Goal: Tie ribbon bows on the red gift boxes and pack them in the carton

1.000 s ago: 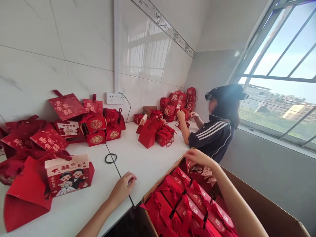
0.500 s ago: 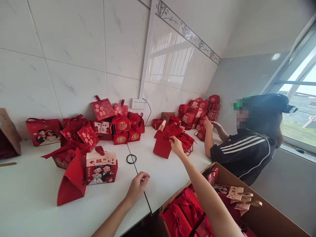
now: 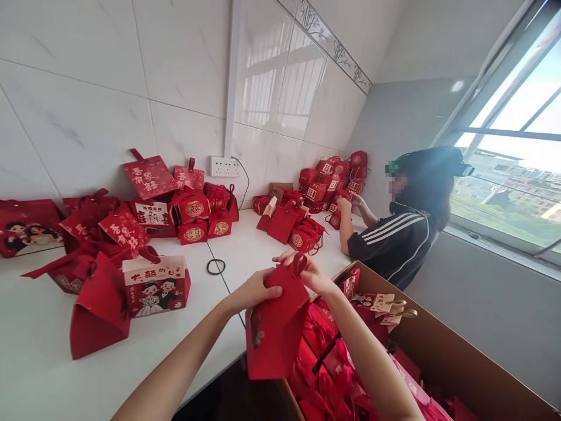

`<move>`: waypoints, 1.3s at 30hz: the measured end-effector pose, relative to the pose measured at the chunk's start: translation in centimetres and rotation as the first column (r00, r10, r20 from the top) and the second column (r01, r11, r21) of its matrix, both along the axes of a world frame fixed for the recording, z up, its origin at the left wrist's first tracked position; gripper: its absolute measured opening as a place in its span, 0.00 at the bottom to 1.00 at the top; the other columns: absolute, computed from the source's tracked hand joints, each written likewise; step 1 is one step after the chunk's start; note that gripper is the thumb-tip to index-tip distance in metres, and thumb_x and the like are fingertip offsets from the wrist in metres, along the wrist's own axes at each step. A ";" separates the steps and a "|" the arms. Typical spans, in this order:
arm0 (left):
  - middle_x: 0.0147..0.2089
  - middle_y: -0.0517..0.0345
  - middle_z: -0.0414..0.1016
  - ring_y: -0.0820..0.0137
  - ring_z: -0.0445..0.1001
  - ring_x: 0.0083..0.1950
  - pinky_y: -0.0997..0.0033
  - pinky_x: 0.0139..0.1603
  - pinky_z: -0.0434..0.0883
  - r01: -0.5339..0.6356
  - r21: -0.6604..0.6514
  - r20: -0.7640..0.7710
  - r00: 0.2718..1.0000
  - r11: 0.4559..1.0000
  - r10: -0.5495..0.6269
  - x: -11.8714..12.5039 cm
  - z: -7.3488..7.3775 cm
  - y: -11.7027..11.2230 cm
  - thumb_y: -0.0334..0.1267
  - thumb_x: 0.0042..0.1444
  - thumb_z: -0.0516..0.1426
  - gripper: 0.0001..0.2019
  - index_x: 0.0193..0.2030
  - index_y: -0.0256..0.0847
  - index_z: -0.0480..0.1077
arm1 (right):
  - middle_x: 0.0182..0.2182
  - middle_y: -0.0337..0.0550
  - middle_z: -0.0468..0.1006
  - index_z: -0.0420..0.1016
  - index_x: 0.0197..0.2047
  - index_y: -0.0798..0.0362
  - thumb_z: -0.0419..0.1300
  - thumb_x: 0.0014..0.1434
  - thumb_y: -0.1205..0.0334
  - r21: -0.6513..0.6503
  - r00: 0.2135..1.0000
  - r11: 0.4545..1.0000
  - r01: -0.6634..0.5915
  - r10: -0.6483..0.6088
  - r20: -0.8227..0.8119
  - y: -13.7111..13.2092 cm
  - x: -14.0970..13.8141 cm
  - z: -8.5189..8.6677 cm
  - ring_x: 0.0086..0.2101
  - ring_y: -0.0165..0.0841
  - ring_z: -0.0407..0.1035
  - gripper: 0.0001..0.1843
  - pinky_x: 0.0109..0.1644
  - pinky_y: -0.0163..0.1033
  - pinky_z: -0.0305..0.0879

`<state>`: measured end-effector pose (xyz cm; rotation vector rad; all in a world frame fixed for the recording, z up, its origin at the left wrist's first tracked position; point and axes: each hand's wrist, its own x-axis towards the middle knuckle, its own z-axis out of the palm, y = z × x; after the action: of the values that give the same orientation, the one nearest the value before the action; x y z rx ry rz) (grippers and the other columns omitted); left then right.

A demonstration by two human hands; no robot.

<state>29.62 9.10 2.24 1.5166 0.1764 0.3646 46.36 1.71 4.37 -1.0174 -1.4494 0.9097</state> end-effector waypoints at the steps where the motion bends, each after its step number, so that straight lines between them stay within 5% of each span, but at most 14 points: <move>1: 0.42 0.52 0.75 0.63 0.74 0.41 0.65 0.41 0.71 -0.073 0.011 0.000 0.997 0.997 0.073 0.1 -0.2 -0.4 0.49 0.44 0.61 0.24 0.46 0.38 0.68 | 0.40 0.46 0.74 0.72 0.36 0.51 0.65 0.45 0.43 -0.018 0.998 0.998 0.061 -0.061 -0.015 -0.3 -0.1 0.1 0.46 0.39 0.68 0.22 0.50 0.46 0.64; 4: 0.40 0.55 0.72 0.66 0.73 0.40 0.66 0.41 0.70 -0.415 0.148 0.050 0.910 0.898 0.412 0.3 -0.9 -1.1 0.48 0.43 0.63 0.21 0.42 0.39 0.66 | 0.38 0.46 0.77 0.72 0.40 0.51 0.59 0.53 0.44 -0.073 0.968 0.974 0.216 -0.224 -0.116 -1.0 -0.2 -0.1 0.41 0.37 0.71 0.20 0.48 0.45 0.66; 7: 0.38 0.57 0.67 0.67 0.71 0.40 0.65 0.43 0.70 -0.703 0.276 0.160 0.706 0.656 0.690 0.7 -2.6 -1.2 0.47 0.45 0.61 0.17 0.36 0.40 0.63 | 0.35 0.46 0.77 0.73 0.39 0.53 0.48 0.60 0.44 -0.018 0.946 0.957 0.288 -0.288 -0.150 -1.2 -0.5 -1.0 0.40 0.36 0.72 0.22 0.47 0.44 0.66; 9: 0.38 0.57 0.67 0.66 0.70 0.40 0.63 0.44 0.70 -0.765 0.332 0.180 0.626 0.552 0.759 1.0 -4.3 -1.1 0.47 0.47 0.59 0.15 0.36 0.40 0.63 | 0.36 0.46 0.77 0.73 0.38 0.52 0.50 0.60 0.48 0.067 0.944 0.941 0.331 -0.331 -0.011 -0.9 -0.9 -1.9 0.39 0.35 0.71 0.18 0.46 0.42 0.67; 10: 0.37 0.57 0.67 0.65 0.71 0.39 0.62 0.42 0.70 -0.760 0.354 0.163 0.624 0.545 0.764 1.1 -5.2 -1.0 0.46 0.46 0.59 0.15 0.35 0.40 0.62 | 0.35 0.45 0.77 0.73 0.38 0.52 0.52 0.59 0.51 0.116 0.930 0.932 0.343 -0.354 0.094 -0.7 -1.0 -2.4 0.38 0.35 0.71 0.15 0.43 0.41 0.67; 14: 0.35 0.56 0.72 0.64 0.73 0.37 0.60 0.40 0.72 -0.611 0.362 0.018 0.759 0.704 0.650 0.7 -7.3 0.0 0.46 0.52 0.54 0.14 0.40 0.40 0.62 | 0.33 0.44 0.74 0.71 0.37 0.51 0.51 0.59 0.63 0.302 0.837 0.899 0.317 -0.415 0.357 0.1 -1.3 -4.1 0.34 0.32 0.69 0.08 0.37 0.38 0.67; 19: 0.52 0.50 0.69 0.60 0.67 0.55 0.55 0.55 0.66 -0.589 0.568 0.140 0.757 0.575 0.638 -0.3 -4.7 0.8 0.43 0.51 0.56 0.19 0.49 0.43 0.61 | 0.34 0.43 0.74 0.69 0.40 0.51 0.50 0.55 0.71 0.386 0.820 0.867 0.316 -0.454 0.349 0.6 -1.4 -4.7 0.35 0.33 0.70 0.11 0.38 0.39 0.68; 23: 0.45 0.55 0.72 0.68 0.71 0.47 0.62 0.52 0.68 -0.543 0.570 0.244 0.828 0.616 0.504 0.9 -2.3 1.3 0.39 0.54 0.54 0.08 0.41 0.43 0.61 | 0.32 0.42 0.75 0.69 0.38 0.51 0.50 0.55 0.71 0.381 0.795 0.838 0.390 -0.515 0.319 0.9 -1.4 -5.1 0.33 0.32 0.70 0.11 0.36 0.38 0.68; 26: 0.37 0.60 0.73 0.72 0.73 0.37 0.69 0.40 0.73 -0.599 0.455 0.275 0.798 0.659 0.536 2.1 -2.4 1.6 0.41 0.55 0.53 0.08 0.31 0.43 0.55 | 0.31 0.42 0.74 0.69 0.38 0.52 0.51 0.55 0.70 0.419 0.752 0.802 0.426 -0.571 0.328 1.0 -1.5 -5.5 0.32 0.32 0.69 0.09 0.35 0.38 0.68; 29: 0.30 0.63 0.70 0.74 0.72 0.30 0.75 0.31 0.71 -0.678 0.404 0.304 0.733 0.614 0.609 2.8 -3.0 1.7 0.43 0.55 0.54 0.12 0.28 0.42 0.55 | 0.33 0.43 0.74 0.69 0.39 0.52 0.51 0.55 0.71 0.478 0.718 0.761 0.438 -0.616 0.324 0.9 -1.7 -5.9 0.35 0.33 0.69 0.10 0.38 0.38 0.68; 33: 0.29 0.62 0.72 0.74 0.72 0.31 0.76 0.34 0.71 -0.670 0.473 0.328 0.736 0.572 0.592 2.9 -3.1 1.7 0.43 0.56 0.53 0.08 0.32 0.41 0.64 | 0.32 0.43 0.73 0.68 0.39 0.51 0.51 0.55 0.71 0.490 0.716 0.746 0.450 -0.630 0.301 0.9 -2.0 -6.2 0.34 0.32 0.69 0.09 0.38 0.39 0.68; 39: 0.44 0.55 0.75 0.71 0.74 0.43 0.73 0.42 0.73 -0.574 0.545 0.340 0.818 0.611 0.465 2.4 -2.9 1.9 0.38 0.59 0.51 0.10 0.45 0.41 0.69 | 0.32 0.42 0.73 0.68 0.37 0.52 0.51 0.56 0.69 0.480 0.721 0.746 0.463 -0.631 0.286 1.0 -1.9 -6.1 0.33 0.32 0.70 0.08 0.37 0.38 0.68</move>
<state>32.06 11.03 -0.62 2.0791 0.4032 1.1184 44.43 2.67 -1.74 -1.3082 -1.4605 -0.0645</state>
